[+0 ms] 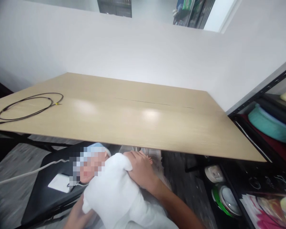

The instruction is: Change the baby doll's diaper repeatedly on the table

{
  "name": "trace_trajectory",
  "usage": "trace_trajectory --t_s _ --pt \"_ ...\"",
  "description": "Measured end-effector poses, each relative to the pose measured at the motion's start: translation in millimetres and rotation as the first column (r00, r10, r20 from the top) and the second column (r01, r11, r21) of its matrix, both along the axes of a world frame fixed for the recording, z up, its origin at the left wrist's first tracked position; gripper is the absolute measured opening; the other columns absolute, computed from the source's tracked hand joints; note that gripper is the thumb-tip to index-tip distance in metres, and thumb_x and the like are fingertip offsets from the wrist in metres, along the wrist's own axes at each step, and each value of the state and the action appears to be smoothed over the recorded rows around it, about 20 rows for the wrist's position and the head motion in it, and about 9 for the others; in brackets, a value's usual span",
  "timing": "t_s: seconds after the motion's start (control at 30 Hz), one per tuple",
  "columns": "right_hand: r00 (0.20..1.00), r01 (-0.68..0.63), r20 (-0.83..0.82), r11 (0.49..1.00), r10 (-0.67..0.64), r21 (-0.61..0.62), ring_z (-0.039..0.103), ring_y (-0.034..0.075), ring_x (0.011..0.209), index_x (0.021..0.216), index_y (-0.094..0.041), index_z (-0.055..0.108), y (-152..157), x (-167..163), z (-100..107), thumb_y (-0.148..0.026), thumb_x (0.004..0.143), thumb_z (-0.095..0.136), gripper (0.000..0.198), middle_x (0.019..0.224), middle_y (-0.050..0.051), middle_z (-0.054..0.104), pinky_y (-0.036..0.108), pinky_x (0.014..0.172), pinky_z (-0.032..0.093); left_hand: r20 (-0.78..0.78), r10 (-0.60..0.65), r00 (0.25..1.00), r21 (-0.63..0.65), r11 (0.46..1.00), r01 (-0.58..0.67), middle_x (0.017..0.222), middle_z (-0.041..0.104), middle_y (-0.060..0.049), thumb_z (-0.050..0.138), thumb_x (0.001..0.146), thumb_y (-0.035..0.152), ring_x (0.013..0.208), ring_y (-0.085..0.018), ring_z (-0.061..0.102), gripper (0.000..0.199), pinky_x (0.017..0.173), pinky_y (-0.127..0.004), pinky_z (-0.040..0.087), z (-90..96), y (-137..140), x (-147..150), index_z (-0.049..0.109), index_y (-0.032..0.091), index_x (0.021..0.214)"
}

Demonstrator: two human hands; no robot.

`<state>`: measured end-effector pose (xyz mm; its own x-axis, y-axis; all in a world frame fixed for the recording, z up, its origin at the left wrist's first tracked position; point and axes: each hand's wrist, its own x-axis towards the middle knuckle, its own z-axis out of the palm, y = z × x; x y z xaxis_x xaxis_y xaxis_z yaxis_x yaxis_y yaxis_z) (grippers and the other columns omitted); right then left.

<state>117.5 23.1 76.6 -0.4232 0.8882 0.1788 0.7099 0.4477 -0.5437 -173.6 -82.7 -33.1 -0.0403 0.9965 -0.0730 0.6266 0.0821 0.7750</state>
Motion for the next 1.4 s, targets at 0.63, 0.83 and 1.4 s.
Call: trace_trajectory --t_s 0.63,0.83,1.4 --pt "0.775 0.541 0.13 0.756 -0.618 0.367 0.067 0.024 0.078 0.116 -0.021 0.069 96 133 55 -0.026 0.089 0.066 0.027 0.095 0.007 0.078 0.029 0.066 0.033 -0.536 -0.316 0.783 0.349 0.762 0.546 0.121 0.08 -0.013 0.075 0.09 0.053 0.108 -0.037 0.076 0.066 0.103 -0.047 0.048 171.9 311 82 0.053 0.016 0.14" --pt "0.819 0.481 0.081 0.757 -0.568 0.443 0.07 0.026 0.088 0.12 -0.019 0.071 158 156 -1 -0.023 0.094 0.06 0.029 0.105 0.009 0.08 0.033 0.077 0.041 -0.593 -0.316 0.74 0.31 0.759 0.572 0.119 0.083 -0.014 0.076 0.085 0.045 0.105 -0.038 0.079 0.061 0.095 -0.044 0.048 136.5 366 100 0.059 0.018 0.138" --pt "0.824 0.329 0.196 0.731 -0.531 0.598 0.066 0.03 0.091 0.117 -0.016 0.068 268 173 -42 -0.027 0.097 0.061 0.024 0.096 0.012 0.076 0.037 0.082 0.039 -0.606 -0.119 0.786 0.57 0.625 0.534 0.089 0.082 -0.015 0.06 0.091 0.07 0.085 -0.034 0.079 0.063 0.083 -0.044 0.046 76.5 464 100 0.072 0.016 0.122"
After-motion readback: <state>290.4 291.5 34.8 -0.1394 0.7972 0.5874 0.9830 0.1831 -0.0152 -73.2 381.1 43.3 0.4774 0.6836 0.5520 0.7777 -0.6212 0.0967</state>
